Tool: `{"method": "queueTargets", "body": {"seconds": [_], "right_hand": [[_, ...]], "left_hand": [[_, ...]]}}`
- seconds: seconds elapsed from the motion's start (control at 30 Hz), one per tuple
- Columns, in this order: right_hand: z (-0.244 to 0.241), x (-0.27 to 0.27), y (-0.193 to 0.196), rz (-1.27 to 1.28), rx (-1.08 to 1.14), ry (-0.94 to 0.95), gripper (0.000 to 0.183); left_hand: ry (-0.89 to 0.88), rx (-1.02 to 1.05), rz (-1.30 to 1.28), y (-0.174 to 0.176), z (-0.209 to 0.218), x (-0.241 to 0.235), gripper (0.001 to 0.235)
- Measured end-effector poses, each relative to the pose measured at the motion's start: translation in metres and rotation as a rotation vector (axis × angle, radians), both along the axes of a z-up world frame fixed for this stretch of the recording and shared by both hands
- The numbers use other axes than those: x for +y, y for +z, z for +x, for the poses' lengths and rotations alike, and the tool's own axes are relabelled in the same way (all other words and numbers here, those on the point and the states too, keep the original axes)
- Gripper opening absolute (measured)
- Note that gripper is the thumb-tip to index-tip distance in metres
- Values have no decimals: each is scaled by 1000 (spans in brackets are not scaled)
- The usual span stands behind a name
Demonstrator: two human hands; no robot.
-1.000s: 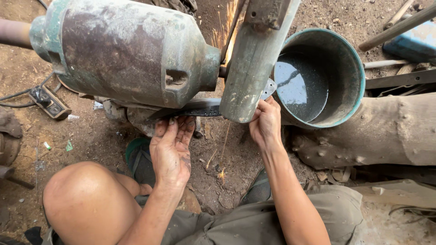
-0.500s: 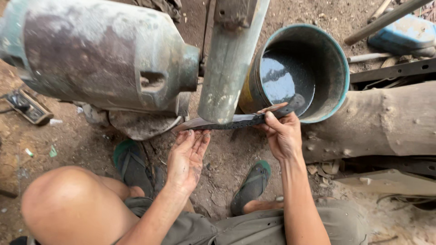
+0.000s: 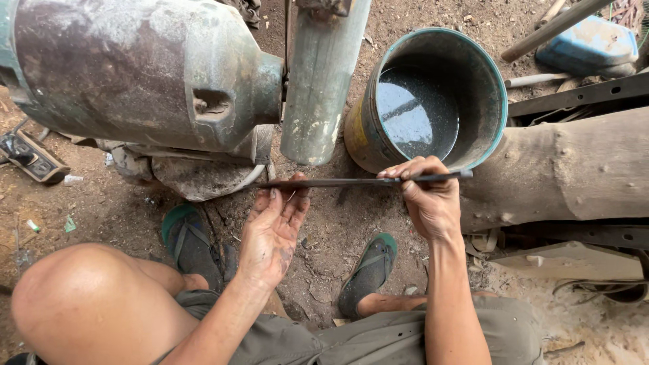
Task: The person sharpens a curved metal blade using a bench grinder, repeatedly pressing the edge against the spinning wheel to create sparks. The person periodically dips the blade into a bucket of water to cool it before resuming grinding.
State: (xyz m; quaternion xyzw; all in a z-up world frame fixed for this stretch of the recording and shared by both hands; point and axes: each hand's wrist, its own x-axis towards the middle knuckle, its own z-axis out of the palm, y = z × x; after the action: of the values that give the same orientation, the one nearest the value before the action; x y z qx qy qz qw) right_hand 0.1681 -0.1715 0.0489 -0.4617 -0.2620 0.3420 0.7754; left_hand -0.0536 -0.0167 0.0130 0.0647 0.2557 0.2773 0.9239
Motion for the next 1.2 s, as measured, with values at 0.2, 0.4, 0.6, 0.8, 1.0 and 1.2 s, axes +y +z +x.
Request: {"method": "queueTargets", "body": {"seconds": [0.2,0.4,0.6,0.8,1.0,1.2], "right_hand": [[-4,18,-2,-195,147,-195,12],[-10,46,-11,-315,179,-229,11],[-16,77,-14,-336,229,-167,15],[-24,100,-16,-291,255,-140,25],[-24,111,-27,-176,312,-125,36],[-24,118,-29,-211,323,-169,40]], "left_hand": [[51,110,-36,-7,1,2,12],[118,186,20,-8,-6,17,16],[195,125,173,-9,-18,35,12],[242,161,211,-3,-28,50,9],[252,154,270,6,-36,62,5],[268,180,271,9,-37,65,6]]}}
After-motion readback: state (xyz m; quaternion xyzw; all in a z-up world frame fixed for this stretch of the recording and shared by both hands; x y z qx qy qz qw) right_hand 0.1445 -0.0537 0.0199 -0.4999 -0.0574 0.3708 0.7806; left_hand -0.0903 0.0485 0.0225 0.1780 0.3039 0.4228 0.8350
